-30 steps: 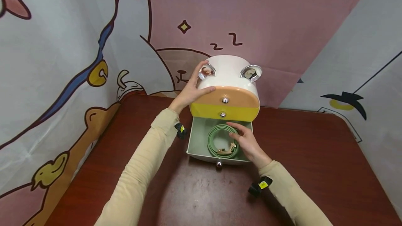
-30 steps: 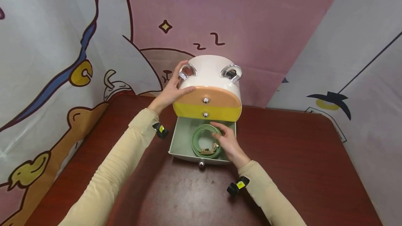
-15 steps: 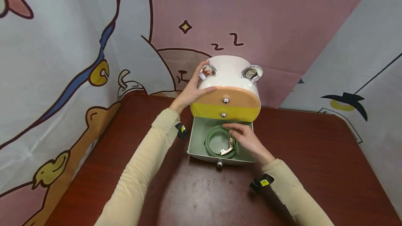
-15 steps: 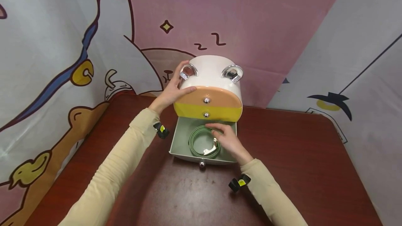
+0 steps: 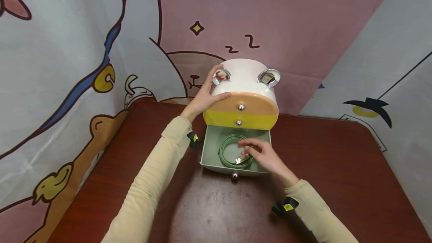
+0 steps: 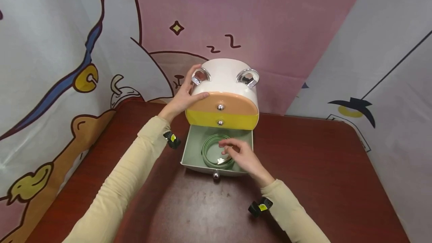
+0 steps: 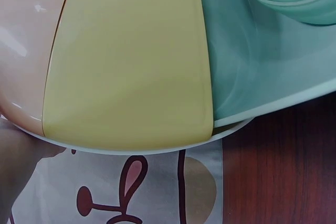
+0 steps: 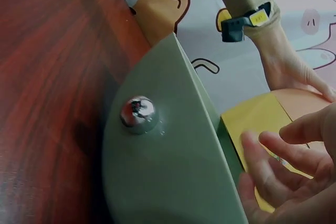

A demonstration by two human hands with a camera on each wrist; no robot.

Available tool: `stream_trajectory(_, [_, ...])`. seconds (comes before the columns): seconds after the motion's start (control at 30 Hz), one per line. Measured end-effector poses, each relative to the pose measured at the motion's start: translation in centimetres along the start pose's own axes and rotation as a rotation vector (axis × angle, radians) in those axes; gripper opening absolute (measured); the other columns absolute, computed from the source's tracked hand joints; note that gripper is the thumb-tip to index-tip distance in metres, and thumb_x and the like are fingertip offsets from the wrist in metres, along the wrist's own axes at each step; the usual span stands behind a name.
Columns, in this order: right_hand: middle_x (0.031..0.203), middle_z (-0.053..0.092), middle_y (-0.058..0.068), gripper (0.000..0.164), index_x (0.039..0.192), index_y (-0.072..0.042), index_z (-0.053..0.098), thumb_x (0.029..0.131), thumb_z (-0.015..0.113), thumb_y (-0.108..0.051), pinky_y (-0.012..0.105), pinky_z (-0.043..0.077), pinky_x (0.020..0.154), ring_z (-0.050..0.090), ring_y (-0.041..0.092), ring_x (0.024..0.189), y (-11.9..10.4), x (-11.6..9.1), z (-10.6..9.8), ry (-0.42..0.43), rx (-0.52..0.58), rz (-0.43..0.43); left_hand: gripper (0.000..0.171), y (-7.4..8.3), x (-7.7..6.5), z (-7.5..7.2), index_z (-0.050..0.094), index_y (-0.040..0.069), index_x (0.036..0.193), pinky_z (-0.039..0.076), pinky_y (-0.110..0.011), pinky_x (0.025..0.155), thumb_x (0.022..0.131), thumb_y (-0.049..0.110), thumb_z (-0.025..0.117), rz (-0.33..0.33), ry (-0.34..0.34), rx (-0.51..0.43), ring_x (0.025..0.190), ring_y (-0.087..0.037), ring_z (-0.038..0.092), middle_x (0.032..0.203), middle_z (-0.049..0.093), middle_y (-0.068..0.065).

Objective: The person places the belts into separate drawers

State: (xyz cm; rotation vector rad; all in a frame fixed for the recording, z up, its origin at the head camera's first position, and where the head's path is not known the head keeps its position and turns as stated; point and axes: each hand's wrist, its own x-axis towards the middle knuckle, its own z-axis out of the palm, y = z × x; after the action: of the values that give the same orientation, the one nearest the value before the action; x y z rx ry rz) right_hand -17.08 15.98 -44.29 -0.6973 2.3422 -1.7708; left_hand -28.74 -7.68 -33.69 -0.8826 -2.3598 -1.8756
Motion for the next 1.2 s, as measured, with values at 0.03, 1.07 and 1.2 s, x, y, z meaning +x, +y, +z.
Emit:
stream_trajectory(0.03, [0.105, 0.064, 0.03, 0.024, 0.116, 0.012, 0.062, 0.095, 0.051, 0.005, 0.038, 0.055, 0.07, 0.067, 0.03, 0.074, 0.0, -0.1, 0.1, -0.006, 0.003, 0.005, 0.087, 0.0, 0.0, 0.0, 0.016, 0.022, 0.154, 0.014, -0.045, 0.114, 0.087, 0.009, 0.071, 0.003, 0.002, 0.0, 0.143, -0.015, 0.014, 0.159, 0.01, -0.006])
stream_trajectory(1.07, [0.086, 0.068, -0.001, 0.017, 0.107, -0.003, 0.067, 0.096, 0.055, 0.001, 0.023, 0.047, 0.047, 0.064, 0.015, 0.054, -1.5, -4.1, 2.9, -0.21, -0.147, 0.015, 0.088, -0.2, 0.1, -0.1, 0.016, 0.024, 0.154, 0.014, -0.05, 0.113, 0.087, 0.01, 0.071, -0.026, 0.002, 0.002, 0.145, -0.027, 0.011, 0.16, 0.008, -0.006])
stream_trajectory(1.2, [0.086, 0.068, 0.0, 0.017, 0.107, -0.007, 0.067, 0.096, 0.056, 0.0, 0.023, 0.048, 0.047, 0.064, 0.014, 0.055, -1.1, -4.3, 3.2, -0.239, -0.192, -0.028, 0.089, -1.7, 0.7, -0.1, 0.016, 0.03, 0.154, 0.014, -0.049, 0.113, 0.087, 0.011, 0.072, -0.021, 0.009, 0.0, 0.145, -0.027, 0.01, 0.16, 0.008, -0.002])
